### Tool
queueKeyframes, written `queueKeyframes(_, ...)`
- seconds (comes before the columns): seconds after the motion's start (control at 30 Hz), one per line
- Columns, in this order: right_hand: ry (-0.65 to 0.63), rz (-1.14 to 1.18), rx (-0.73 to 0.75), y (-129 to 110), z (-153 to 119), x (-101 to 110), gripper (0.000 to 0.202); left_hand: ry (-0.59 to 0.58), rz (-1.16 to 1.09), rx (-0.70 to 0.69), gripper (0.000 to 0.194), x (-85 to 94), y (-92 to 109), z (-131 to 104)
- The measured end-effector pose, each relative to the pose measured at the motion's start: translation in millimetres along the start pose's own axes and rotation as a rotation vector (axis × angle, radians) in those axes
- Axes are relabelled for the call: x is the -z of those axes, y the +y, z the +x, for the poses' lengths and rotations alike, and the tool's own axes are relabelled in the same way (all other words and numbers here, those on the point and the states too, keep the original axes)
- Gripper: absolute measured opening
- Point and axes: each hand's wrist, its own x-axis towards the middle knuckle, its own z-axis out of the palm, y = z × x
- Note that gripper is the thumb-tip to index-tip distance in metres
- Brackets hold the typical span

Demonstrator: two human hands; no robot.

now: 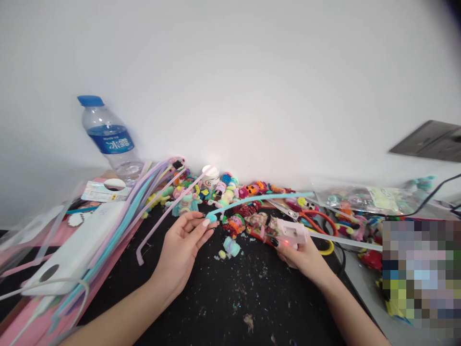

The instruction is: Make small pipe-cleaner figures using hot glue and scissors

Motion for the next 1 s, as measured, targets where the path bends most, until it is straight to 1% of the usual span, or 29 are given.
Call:
queueKeyframes(0.07, -0.105, 0.008, -0.038, -0.2, 0.1, -0.3, 0.029, 0.014, -0.027, 0.006, 0.024, 0.6, 0.2, 0.9)
queueKeyframes(0.13, -0.16, 0.037, -0.086, 1.0, -1.2, -1.5, 0.032, -0.016, -0.003, 0.003, 0.023, 0.7, -0.3, 0.1)
queueKeyframes(0.27, -0.179, 0.134, -0.165, 2.8, -6.8, -6.5, 0.035, -0.124, 0.125, 0.005, 0.021, -0.3, -2.8, -5.9)
queueKeyframes(0.47, -0.145, 0.191, -0.246, -1.0, -12.0, -11.8, 0.042, -0.189, 0.243, 0.004, 0.014, -1.0, -4.9, -12.2)
queueKeyframes(0.6, -0.169, 0.178, -0.248, -1.4, -11.1, -12.5, 0.044, -0.2, 0.276, 0.005, 0.01, -1.5, -4.6, -14.2)
queueKeyframes(0.73, -0.229, 0.166, -0.241, -0.3, -9.9, -13.2, 0.045, -0.201, 0.279, 0.003, 0.008, -2.1, -3.9, -15.7)
queueKeyframes(0.9, -0.182, 0.149, -0.25, -0.7, -11.7, -13.6, 0.044, -0.217, 0.292, 0.001, 0.007, -0.3, -5.8, -15.7)
queueKeyframes(1.0, -0.199, 0.136, -0.245, 1.3, -11.3, -13.2, 0.045, -0.221, 0.3, 0.0, 0.007, 1.4, -7.0, -15.6)
